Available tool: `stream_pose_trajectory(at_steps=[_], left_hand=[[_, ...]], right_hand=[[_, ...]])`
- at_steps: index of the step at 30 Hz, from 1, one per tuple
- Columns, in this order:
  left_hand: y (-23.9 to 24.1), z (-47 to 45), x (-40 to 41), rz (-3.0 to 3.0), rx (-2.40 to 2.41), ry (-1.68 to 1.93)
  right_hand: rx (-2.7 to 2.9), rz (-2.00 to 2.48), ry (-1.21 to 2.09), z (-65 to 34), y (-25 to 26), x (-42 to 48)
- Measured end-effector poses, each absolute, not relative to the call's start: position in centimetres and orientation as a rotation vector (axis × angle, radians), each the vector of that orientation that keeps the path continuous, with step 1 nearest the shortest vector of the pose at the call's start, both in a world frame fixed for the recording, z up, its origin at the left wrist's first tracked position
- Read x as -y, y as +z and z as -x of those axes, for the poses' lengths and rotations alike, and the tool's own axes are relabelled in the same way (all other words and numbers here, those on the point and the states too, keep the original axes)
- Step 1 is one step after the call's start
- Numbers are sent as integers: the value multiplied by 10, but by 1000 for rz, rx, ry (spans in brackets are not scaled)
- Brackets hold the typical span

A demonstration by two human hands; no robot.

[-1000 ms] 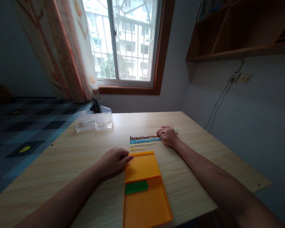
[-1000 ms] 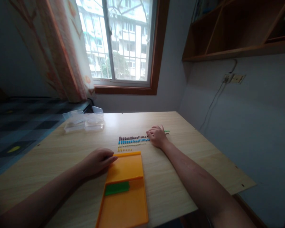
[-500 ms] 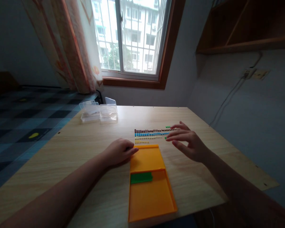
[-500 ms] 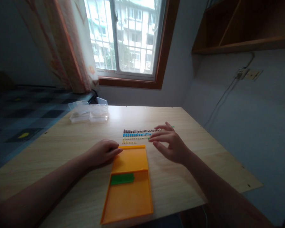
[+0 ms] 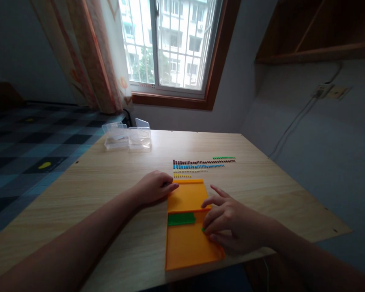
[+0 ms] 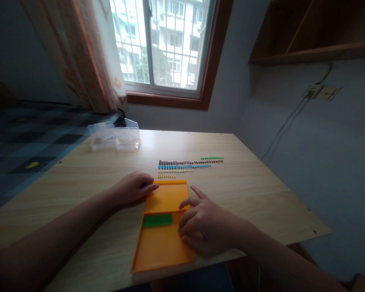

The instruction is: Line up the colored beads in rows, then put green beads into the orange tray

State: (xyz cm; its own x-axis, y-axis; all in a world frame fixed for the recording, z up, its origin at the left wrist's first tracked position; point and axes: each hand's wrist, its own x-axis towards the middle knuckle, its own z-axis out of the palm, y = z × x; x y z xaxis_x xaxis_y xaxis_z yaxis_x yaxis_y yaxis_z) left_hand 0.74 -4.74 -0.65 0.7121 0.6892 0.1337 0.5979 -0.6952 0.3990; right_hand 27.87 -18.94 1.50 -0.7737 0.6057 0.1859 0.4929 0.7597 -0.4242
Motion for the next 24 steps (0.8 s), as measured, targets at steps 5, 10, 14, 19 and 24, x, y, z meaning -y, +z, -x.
stream_pose_trajectory(at_steps=[5,10,14,19,24], left_hand=[[-7,-8,47,-2600,-1000,397],[-4,-9,49,-2606,-1016,377],[-3,-9,51,-2605,-1006,376],[-5,-10,50,-2633,-993,374],[-4,-10,49,-2615,-989,347]], right_hand=[[2634,813,390,-281,32,179],[2767,712,462,-271,38,153],[2822,649,559,-266,28,146],[2870,671,517,-270,20,160],[2928,735,377,-270,19,166]])
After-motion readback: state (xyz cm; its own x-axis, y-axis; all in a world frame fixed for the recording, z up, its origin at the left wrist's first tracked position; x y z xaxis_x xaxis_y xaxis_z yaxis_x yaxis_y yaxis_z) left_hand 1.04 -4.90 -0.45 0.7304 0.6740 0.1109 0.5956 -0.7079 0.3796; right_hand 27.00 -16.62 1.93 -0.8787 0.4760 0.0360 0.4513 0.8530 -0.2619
